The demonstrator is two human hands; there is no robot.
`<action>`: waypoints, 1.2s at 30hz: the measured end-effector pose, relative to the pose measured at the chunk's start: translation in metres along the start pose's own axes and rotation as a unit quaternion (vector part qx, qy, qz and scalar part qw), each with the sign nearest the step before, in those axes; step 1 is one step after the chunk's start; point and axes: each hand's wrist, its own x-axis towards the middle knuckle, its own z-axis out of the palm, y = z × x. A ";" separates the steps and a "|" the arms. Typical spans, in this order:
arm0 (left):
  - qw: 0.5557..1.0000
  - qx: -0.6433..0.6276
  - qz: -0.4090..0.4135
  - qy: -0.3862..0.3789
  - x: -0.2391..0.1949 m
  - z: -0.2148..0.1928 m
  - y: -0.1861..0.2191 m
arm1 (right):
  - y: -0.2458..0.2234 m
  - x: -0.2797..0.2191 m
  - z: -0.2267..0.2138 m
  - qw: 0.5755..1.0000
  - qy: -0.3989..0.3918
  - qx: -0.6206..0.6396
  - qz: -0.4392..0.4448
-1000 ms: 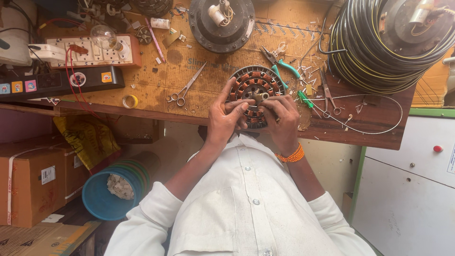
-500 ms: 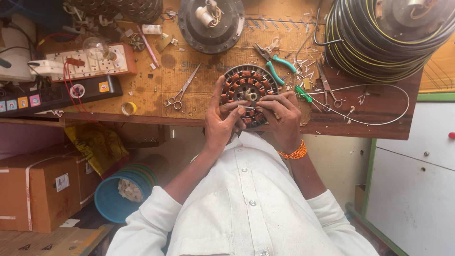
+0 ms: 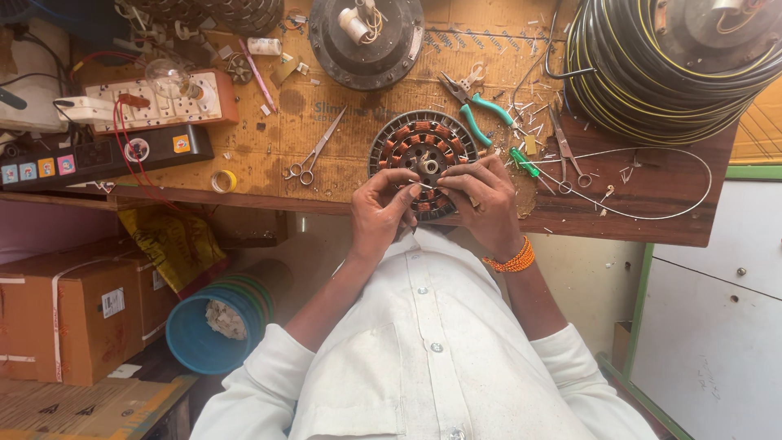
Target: The person works at a cluttered workbench, handling a motor stator and thin wires. They use scissors to cut a wire and then insert and adjust the wire ends into the stator slots.
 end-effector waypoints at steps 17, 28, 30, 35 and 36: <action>0.984 0.160 0.069 0.032 -0.006 0.019 0.016 | 0.003 0.003 0.000 1.000 -0.024 0.010 0.005; 0.973 0.190 0.126 0.042 -0.005 0.022 0.018 | 0.016 0.006 0.000 0.998 -0.026 0.055 -0.005; 0.976 0.177 0.122 0.038 -0.005 0.023 0.017 | 0.018 0.007 0.000 0.998 -0.032 0.052 -0.010; 0.971 0.197 0.128 0.043 -0.005 0.024 0.015 | 0.019 0.009 -0.001 0.997 -0.032 0.064 -0.012; 0.968 0.205 0.135 0.043 -0.006 0.024 0.015 | 0.019 0.009 0.000 0.998 -0.031 0.062 -0.009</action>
